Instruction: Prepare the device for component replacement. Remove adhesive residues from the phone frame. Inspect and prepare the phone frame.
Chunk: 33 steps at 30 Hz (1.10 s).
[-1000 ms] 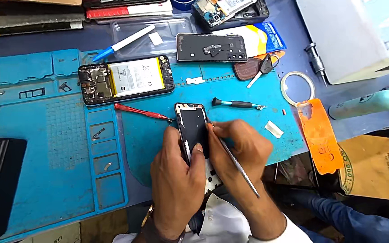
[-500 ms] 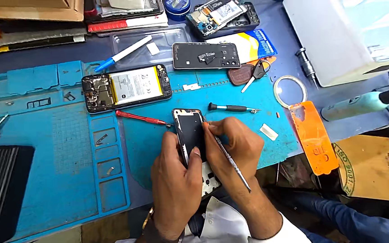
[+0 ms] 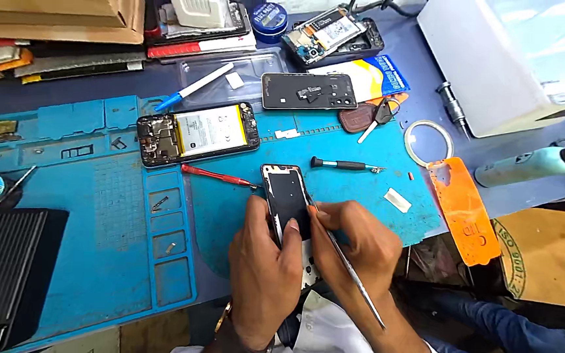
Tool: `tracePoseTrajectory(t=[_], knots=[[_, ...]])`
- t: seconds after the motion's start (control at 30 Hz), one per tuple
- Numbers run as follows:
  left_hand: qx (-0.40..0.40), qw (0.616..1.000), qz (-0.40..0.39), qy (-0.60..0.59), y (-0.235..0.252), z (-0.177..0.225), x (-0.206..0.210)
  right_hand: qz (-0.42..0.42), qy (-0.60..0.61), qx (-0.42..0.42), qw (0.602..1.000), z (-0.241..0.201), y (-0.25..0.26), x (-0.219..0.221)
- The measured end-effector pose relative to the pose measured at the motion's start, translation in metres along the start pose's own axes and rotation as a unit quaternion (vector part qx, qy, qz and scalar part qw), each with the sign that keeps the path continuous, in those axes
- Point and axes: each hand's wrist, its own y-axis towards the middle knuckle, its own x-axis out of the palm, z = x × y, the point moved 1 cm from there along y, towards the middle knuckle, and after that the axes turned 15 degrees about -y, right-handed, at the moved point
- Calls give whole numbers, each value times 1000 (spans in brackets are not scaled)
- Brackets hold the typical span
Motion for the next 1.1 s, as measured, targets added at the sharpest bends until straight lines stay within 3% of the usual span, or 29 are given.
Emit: tracePoseTrajectory(t=[0.6,0.83,1.1], knots=[[1,1000,-3,1,-2,-2,1,6,11,21,1000,4,12,14],[1,1000,3,12,-1,-2,1,22,126,48,991,9,0,7],[-2,1000,3,9,-2,-2,1,5,22,30,999,4,15,16]])
